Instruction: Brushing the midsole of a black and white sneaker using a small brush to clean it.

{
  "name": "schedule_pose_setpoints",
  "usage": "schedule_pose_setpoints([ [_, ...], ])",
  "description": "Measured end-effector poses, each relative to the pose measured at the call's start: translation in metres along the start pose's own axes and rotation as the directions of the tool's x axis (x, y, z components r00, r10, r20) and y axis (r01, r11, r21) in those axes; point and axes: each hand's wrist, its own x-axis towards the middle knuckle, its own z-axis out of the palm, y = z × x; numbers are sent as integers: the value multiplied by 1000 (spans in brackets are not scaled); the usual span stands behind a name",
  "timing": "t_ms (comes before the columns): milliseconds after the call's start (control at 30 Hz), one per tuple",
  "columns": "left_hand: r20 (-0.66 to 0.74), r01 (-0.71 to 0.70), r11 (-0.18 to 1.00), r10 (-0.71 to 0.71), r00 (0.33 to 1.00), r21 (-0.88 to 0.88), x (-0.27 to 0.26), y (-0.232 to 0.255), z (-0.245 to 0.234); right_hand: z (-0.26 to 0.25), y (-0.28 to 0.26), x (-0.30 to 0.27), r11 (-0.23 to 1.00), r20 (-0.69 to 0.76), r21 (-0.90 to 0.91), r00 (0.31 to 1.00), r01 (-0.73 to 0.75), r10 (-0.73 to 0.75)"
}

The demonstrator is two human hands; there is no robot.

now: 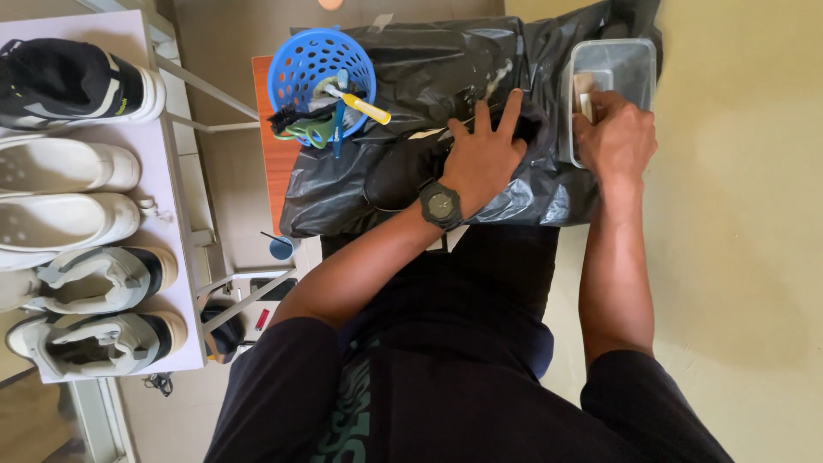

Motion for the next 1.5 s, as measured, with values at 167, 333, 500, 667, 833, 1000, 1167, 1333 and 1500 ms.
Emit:
schedule_pose_setpoints([
  [167, -19, 12, 1000, -12, 1000, -14, 0, 1, 1, -3, 1, -1, 1000, 12, 2, 1000, -4, 4],
  [333, -17, 4, 997, -5, 1000, -77, -6, -7, -31, -2, 0, -2, 997, 27, 56, 998, -49, 48],
  [500, 51, -28, 937, 49, 997, -349, -9, -34, -110, -11, -12, -15, 989, -59, 147, 998, 34, -25],
  [667, -160, -186, 787, 111, 981, -589, -19, -70, -148, 15, 15, -2, 994, -100, 53, 991, 100, -95],
  [833, -254, -280, 569, 127, 959, -773, -24, -84, -146, -6, -4, -11, 982, -34, 187, 999, 27, -20],
  [1000, -333, -325, 385, 48, 942, -864, -28, -83, -127, -9, -11, -16, 986, -53, 164, 998, 32, -24],
  [1167, -367, -245, 472, -184, 912, -847, -36, -85, -128, -10, -14, -16, 989, -60, 142, 998, 39, -31],
  [1333, -441, -179, 577, -353, 826, -797, -44, -84, -123, -11, -16, -14, 993, -57, 118, 998, 29, -22],
  [1500, -425, -219, 450, -429, 797, -866, -50, -83, -130, -21, -25, -14, 992, 42, 95, 996, -80, 76],
])
